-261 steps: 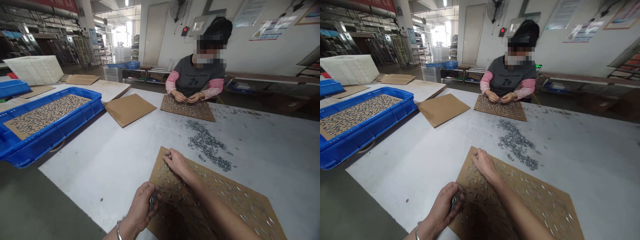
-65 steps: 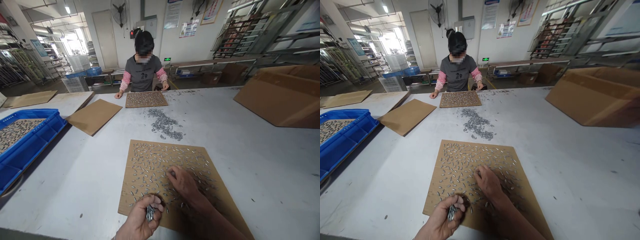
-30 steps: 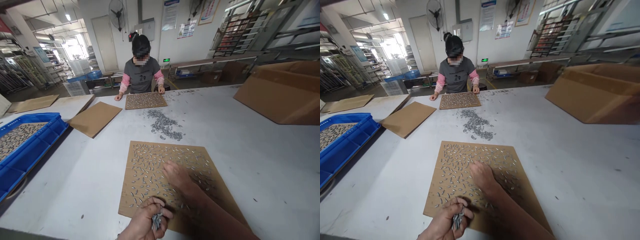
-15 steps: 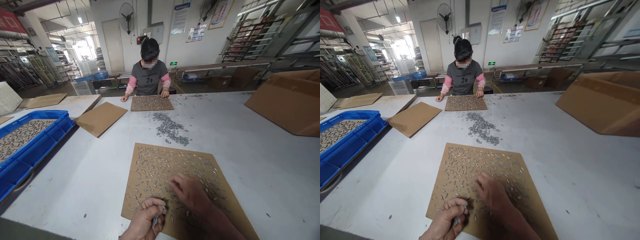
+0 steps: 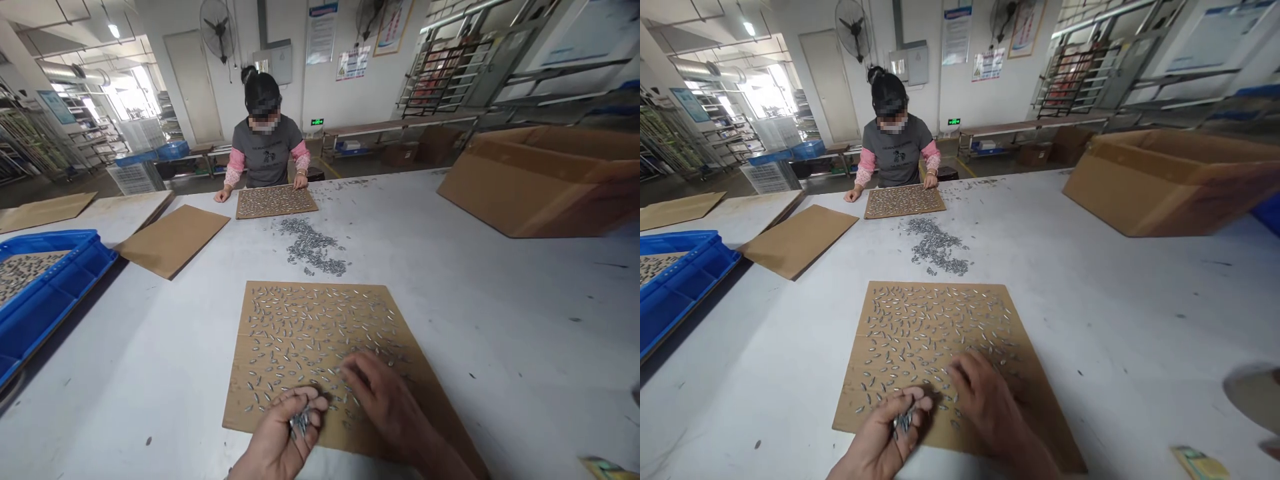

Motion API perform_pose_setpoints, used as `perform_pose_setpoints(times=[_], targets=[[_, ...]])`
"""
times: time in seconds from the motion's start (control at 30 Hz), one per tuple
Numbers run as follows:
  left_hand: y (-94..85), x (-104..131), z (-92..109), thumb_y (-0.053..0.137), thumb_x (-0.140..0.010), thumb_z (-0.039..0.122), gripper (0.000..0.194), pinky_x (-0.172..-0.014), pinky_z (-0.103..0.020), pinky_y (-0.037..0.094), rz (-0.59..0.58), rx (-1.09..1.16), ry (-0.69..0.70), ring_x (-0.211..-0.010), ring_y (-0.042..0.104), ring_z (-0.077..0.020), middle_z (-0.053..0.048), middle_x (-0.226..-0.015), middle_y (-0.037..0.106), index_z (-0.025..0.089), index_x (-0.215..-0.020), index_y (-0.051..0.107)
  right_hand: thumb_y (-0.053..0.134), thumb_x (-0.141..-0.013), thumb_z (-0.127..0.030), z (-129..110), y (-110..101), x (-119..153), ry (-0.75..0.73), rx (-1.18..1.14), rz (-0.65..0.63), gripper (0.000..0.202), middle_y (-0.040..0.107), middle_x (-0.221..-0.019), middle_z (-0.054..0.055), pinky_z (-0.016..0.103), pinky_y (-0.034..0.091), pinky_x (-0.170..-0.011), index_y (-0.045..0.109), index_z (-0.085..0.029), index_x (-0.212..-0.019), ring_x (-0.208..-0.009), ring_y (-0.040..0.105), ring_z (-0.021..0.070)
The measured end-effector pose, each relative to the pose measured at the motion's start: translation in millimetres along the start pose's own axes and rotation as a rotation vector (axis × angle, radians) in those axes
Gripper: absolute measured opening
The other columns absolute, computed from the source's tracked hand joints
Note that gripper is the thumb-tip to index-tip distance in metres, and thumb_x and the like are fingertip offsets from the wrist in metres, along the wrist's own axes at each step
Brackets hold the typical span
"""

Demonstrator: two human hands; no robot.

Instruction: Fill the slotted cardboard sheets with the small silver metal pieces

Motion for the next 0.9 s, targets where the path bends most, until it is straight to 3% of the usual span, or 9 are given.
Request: perform_pose_setpoints(times=[0.1, 0.2, 0.3, 0.43, 0.57, 0.7, 0.8, 0.9], targets=[[-4.7, 0.8, -0.7, 0.081, -0.072, 0.007, 0.023, -0.063, -0.019, 0.051, -0.037, -0.01, -0.039, -0.072, 0.069, -0.0142, -0.018, -0.094, 0.078, 0.006, -0.094, 0.074, 0.042, -0.1, -0.036, 27.1, -14.1, -32.8, 0.074, 0.142, -0.047, 0.028, 0.067, -0.089, 0.005, 0.034, 0.048, -0.076, 0.06, -0.025, -0.081, -0.083, 0.063, 0.0212], [-12.1, -0.1, -4.7, 0.08, -0.074, 0.008, 0.02, -0.064, -0.019, 0.05, -0.059, -0.056, -0.072, -0.071, 0.071, -0.0148, -0.017, -0.084, 0.077, 0.007, -0.093, 0.072, 0.042, -0.098, -0.029, 43.8, -15.0, -61.1, 0.072, 0.282, -0.136, 0.028, 0.065, -0.086, 0.006, 0.032, 0.044, -0.076, 0.059, -0.024, -0.076, -0.082, 0.061, 0.0206], [-15.7, -1.9, -4.1, 0.085, -0.077, 0.024, 0.027, -0.052, -0.018, 0.041, -0.08, -0.124, -0.048, -0.056, 0.064, -0.011, -0.013, -0.083, 0.078, 0.013, -0.094, 0.067, 0.045, -0.097, -0.023, 48.5, -7.3, -78.7, 0.043, 0.365, -0.209, 0.027, 0.065, -0.086, 0.006, 0.029, 0.041, -0.077, 0.059, -0.023, -0.075, -0.083, 0.061, 0.0197], [-11.7, -1.8, 3.2, 0.091, -0.069, 0.046, 0.046, -0.04, -0.019, 0.017, -0.1, -0.238, 0.015, -0.046, 0.055, -0.0099, -0.007, -0.079, 0.076, 0.02, -0.085, 0.056, 0.047, -0.097, -0.02, 47.8, 2.8, -90.6, 0.016, 0.414, -0.253, 0.025, 0.067, -0.088, 0.006, 0.029, 0.04, -0.077, 0.061, -0.022, -0.076, -0.084, 0.061, 0.0196], [-8.1, 0.5, 7.2, 0.097, -0.061, 0.045, 0.049, -0.041, -0.017, 0.015, -0.068, -0.26, 0.04, -0.044, 0.042, -0.0024, 0.001, -0.066, 0.064, 0.016, -0.078, 0.062, 0.05, -0.095, -0.018, 47.2, 1.1, -98.3, 0.03, 0.417, -0.292, 0.021, 0.068, -0.09, 0.007, 0.029, 0.04, -0.077, 0.062, -0.021, -0.078, -0.086, 0.061, 0.0199], [-9.4, 1.5, 7.0, 0.102, -0.053, 0.033, 0.047, -0.052, -0.014, 0.035, 0.01, -0.202, 0.017, -0.056, 0.053, -0.0038, 0.0, -0.069, 0.064, 0.012, -0.083, 0.074, 0.048, -0.094, -0.022, 36.9, -17.0, -88.4, 0.032, 0.271, -0.198, 0.021, 0.068, -0.09, 0.005, 0.03, 0.044, -0.077, 0.064, -0.022, -0.08, -0.086, 0.063, 0.0198], [-7.7, 2.0, 6.5, 0.102, -0.053, 0.029, 0.044, -0.057, -0.015, 0.039, 0.021, -0.178, 0.026, -0.061, 0.057, -0.0062, -0.003, -0.075, 0.07, 0.014, -0.085, 0.076, 0.048, -0.098, -0.034, 15.0, -26.9, -57.4, 0.014, 0.086, -0.091, 0.025, 0.068, -0.086, 0.004, 0.032, 0.048, -0.073, 0.065, -0.023, -0.082, -0.079, 0.063, 0.0195], [-1.9, 2.4, 4.4, 0.102, -0.053, 0.027, 0.04, -0.055, -0.015, 0.036, -0.02, -0.176, 0.053, -0.059, 0.054, -0.0054, -0.004, -0.075, 0.071, 0.014, -0.077, 0.072, 0.049, -0.099, -0.036, -14.0, -18.2, -16.1, -0.113, -0.085, -0.211, 0.026, 0.068, -0.081, 0.001, 0.03, 0.049, -0.07, 0.064, -0.025, -0.081, -0.076, 0.064, 0.0179]])
Point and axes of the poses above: each hand's wrist, its own x-axis away from the middle knuckle, its own y-axis out of the palm, z = x × y, the point moved 1 cm from there along -x, towards the middle knuckle
